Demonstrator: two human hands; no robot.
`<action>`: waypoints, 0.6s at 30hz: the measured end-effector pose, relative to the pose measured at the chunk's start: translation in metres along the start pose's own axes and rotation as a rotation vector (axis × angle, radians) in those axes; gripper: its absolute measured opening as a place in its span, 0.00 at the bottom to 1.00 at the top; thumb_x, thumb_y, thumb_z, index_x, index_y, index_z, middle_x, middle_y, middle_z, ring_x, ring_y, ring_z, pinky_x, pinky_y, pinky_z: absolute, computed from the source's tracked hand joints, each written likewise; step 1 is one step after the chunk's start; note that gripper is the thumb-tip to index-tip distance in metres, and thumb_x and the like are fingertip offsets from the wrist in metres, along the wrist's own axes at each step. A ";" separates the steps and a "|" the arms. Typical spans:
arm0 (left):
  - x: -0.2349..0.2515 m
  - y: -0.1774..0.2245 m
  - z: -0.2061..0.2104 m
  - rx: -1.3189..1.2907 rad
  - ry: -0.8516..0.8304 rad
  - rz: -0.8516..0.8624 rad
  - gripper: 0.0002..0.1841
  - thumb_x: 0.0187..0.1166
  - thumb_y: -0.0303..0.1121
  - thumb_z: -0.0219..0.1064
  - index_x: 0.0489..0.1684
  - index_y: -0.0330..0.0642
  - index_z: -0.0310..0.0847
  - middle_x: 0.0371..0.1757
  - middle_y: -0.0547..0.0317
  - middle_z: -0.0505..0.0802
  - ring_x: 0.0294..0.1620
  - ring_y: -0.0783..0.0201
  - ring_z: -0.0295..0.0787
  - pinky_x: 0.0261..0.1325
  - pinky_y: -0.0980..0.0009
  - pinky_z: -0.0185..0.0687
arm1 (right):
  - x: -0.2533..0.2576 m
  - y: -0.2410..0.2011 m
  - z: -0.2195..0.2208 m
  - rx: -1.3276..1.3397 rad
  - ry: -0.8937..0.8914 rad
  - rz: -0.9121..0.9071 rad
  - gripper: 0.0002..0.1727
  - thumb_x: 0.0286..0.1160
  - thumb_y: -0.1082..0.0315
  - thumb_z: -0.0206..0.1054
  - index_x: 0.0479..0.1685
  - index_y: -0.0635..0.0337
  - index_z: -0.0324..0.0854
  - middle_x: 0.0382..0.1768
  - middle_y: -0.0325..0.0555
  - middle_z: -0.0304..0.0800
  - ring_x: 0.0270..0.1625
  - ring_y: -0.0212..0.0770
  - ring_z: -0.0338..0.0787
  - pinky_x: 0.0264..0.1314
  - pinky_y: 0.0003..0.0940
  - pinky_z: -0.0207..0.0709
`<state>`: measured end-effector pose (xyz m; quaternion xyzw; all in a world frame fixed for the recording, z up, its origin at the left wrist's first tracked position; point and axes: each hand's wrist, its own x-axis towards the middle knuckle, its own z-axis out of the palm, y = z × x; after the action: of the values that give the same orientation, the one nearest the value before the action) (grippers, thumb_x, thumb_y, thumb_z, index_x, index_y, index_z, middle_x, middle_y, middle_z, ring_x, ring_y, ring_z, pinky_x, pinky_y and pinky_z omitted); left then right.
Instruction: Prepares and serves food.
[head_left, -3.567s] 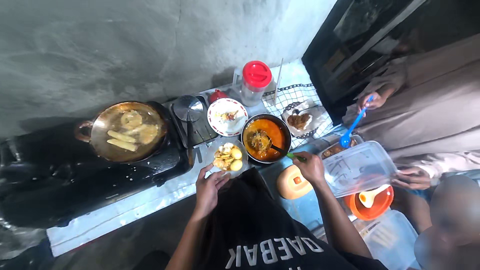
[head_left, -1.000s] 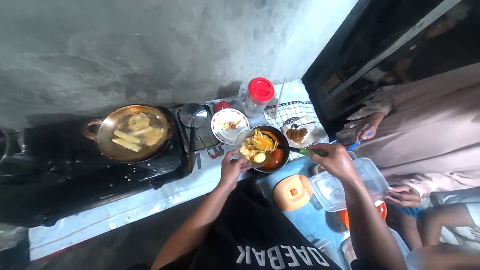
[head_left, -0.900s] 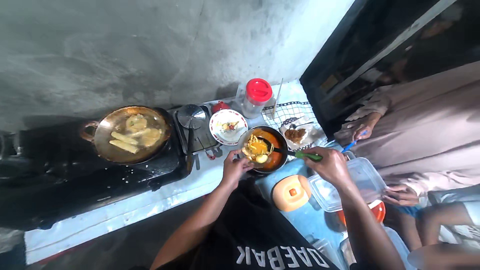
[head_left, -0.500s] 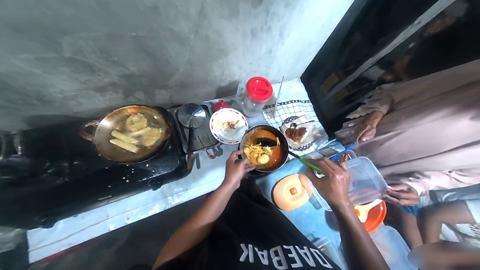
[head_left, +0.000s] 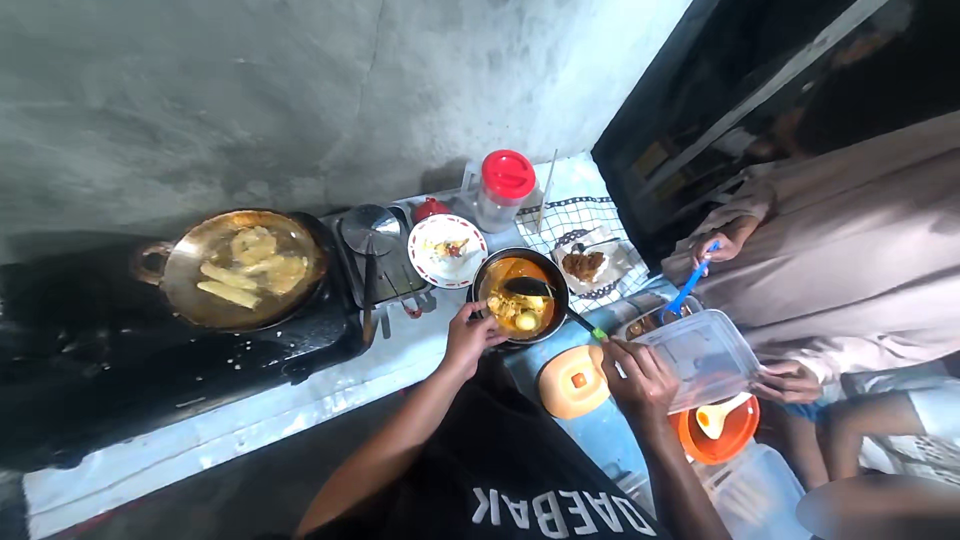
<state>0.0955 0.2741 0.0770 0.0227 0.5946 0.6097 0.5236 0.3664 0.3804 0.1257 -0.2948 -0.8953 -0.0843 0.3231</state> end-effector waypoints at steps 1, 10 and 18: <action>-0.001 0.001 0.000 -0.011 -0.004 -0.005 0.23 0.78 0.19 0.63 0.74 0.35 0.70 0.44 0.38 0.93 0.39 0.48 0.96 0.46 0.55 0.96 | -0.003 -0.003 0.002 0.020 0.011 0.017 0.08 0.71 0.68 0.75 0.46 0.50 0.97 0.42 0.44 0.98 0.44 0.42 0.96 0.44 0.34 0.88; -0.003 0.004 -0.013 -0.085 0.029 -0.006 0.22 0.79 0.18 0.63 0.73 0.35 0.71 0.44 0.38 0.93 0.38 0.48 0.96 0.45 0.55 0.96 | -0.002 -0.008 0.004 0.125 -0.009 0.239 0.13 0.67 0.67 0.77 0.50 0.57 0.95 0.42 0.50 0.95 0.42 0.41 0.94 0.42 0.33 0.87; -0.021 -0.001 -0.065 -0.115 0.121 0.042 0.22 0.81 0.20 0.63 0.74 0.35 0.70 0.40 0.39 0.94 0.38 0.48 0.97 0.46 0.55 0.96 | 0.000 -0.028 0.037 -0.009 -0.443 0.423 0.14 0.73 0.64 0.72 0.56 0.50 0.93 0.49 0.51 0.95 0.41 0.55 0.95 0.34 0.59 0.85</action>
<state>0.0633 0.2146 0.0701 -0.0321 0.5887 0.6539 0.4742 0.3306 0.3701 0.0983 -0.4874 -0.8623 0.0472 0.1290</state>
